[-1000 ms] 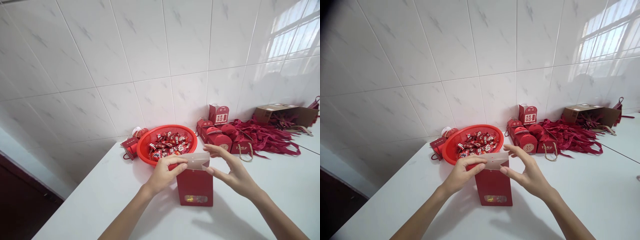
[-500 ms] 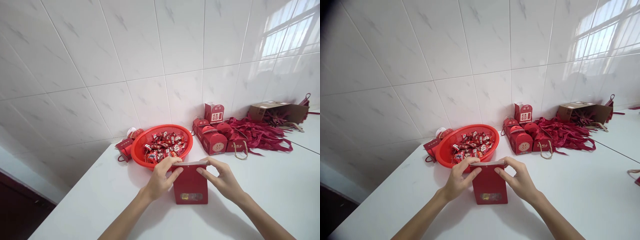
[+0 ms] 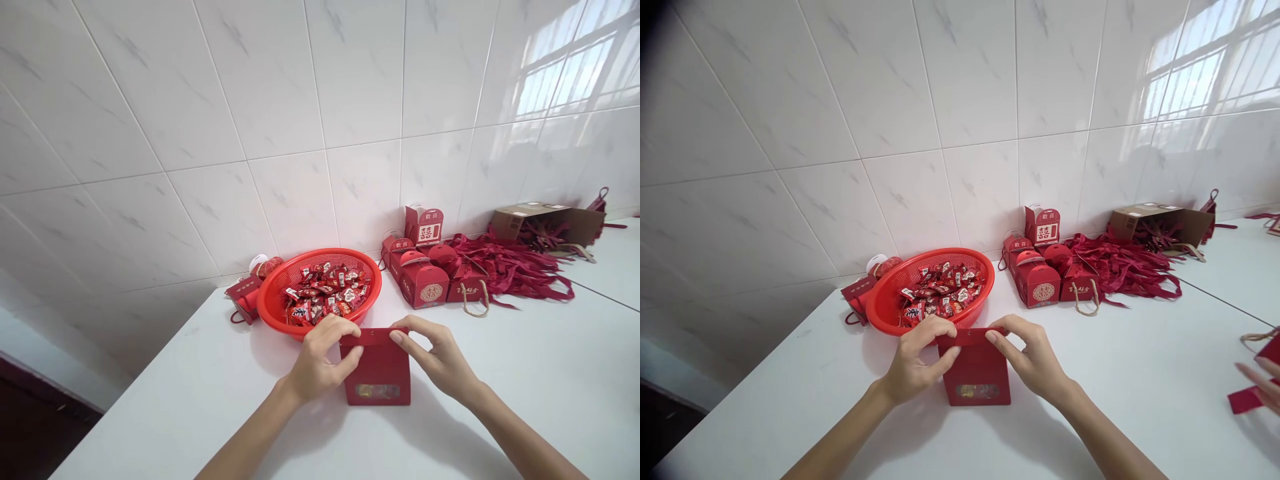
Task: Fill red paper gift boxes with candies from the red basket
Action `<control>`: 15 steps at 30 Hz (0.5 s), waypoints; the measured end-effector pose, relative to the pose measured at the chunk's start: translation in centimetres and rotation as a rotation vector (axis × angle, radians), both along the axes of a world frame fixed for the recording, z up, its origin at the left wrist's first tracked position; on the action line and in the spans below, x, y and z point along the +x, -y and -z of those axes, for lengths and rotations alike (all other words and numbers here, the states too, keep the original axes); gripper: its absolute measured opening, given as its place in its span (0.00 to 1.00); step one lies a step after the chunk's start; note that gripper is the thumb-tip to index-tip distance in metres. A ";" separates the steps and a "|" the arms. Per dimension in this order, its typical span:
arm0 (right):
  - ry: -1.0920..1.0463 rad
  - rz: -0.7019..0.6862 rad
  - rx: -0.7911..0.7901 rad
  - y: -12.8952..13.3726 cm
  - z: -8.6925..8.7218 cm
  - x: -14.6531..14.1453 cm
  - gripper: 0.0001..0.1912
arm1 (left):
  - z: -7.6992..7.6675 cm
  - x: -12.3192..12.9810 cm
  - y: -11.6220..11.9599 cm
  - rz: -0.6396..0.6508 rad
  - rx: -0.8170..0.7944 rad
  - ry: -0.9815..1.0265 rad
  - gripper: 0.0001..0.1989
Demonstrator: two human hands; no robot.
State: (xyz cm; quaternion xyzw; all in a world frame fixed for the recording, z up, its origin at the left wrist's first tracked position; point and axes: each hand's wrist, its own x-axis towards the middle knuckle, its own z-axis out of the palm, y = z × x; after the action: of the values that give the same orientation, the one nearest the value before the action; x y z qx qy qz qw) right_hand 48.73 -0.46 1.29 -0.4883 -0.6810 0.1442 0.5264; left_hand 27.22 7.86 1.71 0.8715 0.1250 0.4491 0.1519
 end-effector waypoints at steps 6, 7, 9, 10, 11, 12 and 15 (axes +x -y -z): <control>0.105 0.409 0.256 -0.2 -0.4 4.4 0.20 | -0.3 -1.7 -0.3 -0.057 -0.045 -0.260 0.14; 0.082 0.508 0.289 -0.2 -0.5 5.6 0.19 | -0.3 -2.2 -0.5 -0.076 -0.058 -0.283 0.14; 0.036 0.691 0.330 -0.1 -0.7 8.0 0.18 | -0.6 -3.2 -0.7 -0.095 -0.081 -0.313 0.12; 0.022 0.771 0.334 0.1 -0.8 9.1 0.17 | -0.8 -3.7 -0.7 -0.096 -0.085 -0.331 0.11; 0.017 0.858 0.330 0.3 -1.0 10.1 0.17 | -1.0 -4.2 -0.7 -0.092 -0.082 -0.350 0.11; 0.027 0.960 0.316 0.6 -1.2 11.0 0.18 | -1.3 -4.7 -0.7 -0.086 -0.079 -0.373 0.10; 0.046 1.083 0.294 1.7 -1.8 13.4 0.18 | -2.6 -6.4 -0.3 -0.084 -0.058 -0.464 0.11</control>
State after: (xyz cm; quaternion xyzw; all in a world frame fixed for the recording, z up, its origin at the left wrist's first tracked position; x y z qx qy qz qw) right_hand 62.09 -2.16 3.08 -0.6927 -0.3571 -0.2538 0.5729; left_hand 20.82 8.20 4.28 0.9407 0.2055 0.2391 0.1256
